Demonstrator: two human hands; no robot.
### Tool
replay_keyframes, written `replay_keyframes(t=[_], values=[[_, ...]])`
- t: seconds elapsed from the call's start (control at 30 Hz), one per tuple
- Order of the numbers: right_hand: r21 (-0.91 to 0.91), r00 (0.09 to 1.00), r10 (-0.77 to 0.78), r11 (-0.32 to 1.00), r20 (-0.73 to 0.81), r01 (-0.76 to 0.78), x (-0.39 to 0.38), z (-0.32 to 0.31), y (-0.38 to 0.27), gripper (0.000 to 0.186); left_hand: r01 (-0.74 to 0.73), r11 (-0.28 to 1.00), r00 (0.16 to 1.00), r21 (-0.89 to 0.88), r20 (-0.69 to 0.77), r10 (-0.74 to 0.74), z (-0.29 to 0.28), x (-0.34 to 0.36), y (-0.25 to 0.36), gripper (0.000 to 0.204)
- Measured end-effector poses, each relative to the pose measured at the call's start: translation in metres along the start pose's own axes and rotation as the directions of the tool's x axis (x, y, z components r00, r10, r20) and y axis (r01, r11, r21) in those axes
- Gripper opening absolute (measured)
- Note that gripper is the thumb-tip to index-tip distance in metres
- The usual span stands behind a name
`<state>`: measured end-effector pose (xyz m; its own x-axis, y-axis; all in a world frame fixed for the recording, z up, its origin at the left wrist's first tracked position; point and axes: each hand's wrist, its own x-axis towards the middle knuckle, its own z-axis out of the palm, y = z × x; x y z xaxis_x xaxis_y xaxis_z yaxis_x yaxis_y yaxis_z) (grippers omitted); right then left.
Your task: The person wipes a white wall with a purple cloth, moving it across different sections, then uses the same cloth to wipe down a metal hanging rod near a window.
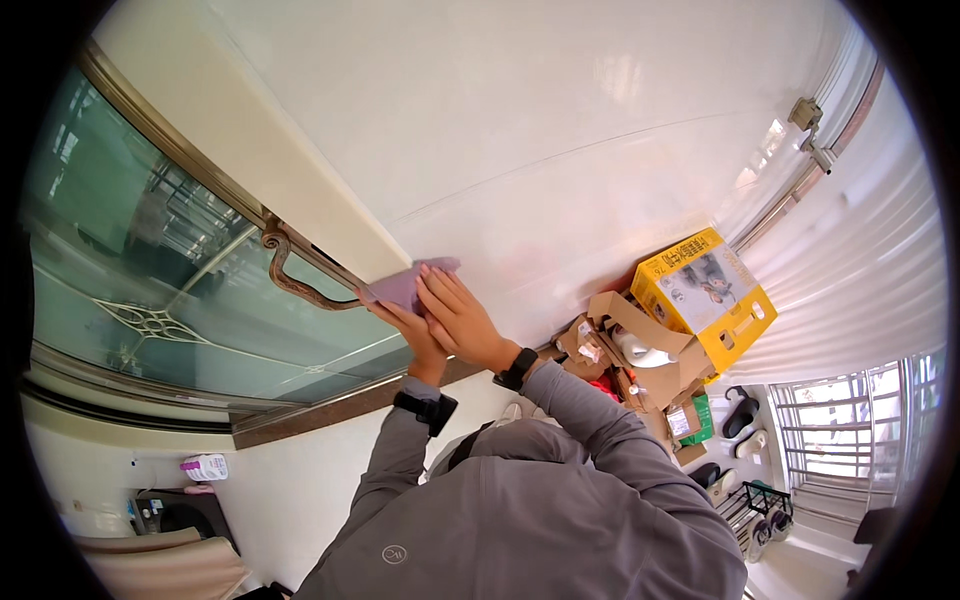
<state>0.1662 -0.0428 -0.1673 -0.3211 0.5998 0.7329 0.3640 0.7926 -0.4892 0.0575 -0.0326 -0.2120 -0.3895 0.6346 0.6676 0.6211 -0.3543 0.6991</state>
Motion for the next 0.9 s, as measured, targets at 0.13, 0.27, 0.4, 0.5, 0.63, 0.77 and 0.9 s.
replay_keyframes(t=[0.13,0.27,0.4,0.5,0.63,0.77,0.9], values=[[-0.001,0.982,-0.121,0.993,-0.142,0.122,0.087,-0.034,-0.039,0.053,-0.202,0.978,0.961,0.049,-0.18,0.208,-0.016,0.091,0.068,0.061],[-0.008,0.956,-0.192,0.981,-0.223,0.195,0.142,-0.069,-0.066,0.053,-0.466,0.814,0.803,0.346,-0.222,0.554,-0.021,0.141,0.126,0.06],[-0.098,0.913,-0.182,0.983,-0.366,0.157,0.104,-0.043,-0.028,0.051,-0.364,0.743,0.861,0.561,-0.102,0.499,-0.014,0.107,0.104,0.051],[-0.209,0.922,-0.045,0.977,-0.384,-0.04,0.031,-0.013,0.022,0.049,-0.706,0.359,0.68,0.61,0.443,0.584,-0.001,0.06,0.055,0.049],[-0.228,0.938,0.129,0.951,-0.323,-0.209,0.001,-0.016,0.038,0.046,-0.724,0.444,0.689,0.527,0.563,0.456,0.015,0.025,0.044,0.048],[-0.291,0.891,-0.126,0.957,-0.435,-0.007,0.082,-0.092,0.039,0.049,-0.715,0.55,0.697,0.431,0.386,0.604,0.041,0.096,0.128,0.05],[-0.367,0.81,-0.298,0.924,-0.504,0.112,0.16,-0.181,0.005,0.044,-0.64,0.664,0.731,0.386,0.04,0.681,0.062,0.158,0.236,0.044]])
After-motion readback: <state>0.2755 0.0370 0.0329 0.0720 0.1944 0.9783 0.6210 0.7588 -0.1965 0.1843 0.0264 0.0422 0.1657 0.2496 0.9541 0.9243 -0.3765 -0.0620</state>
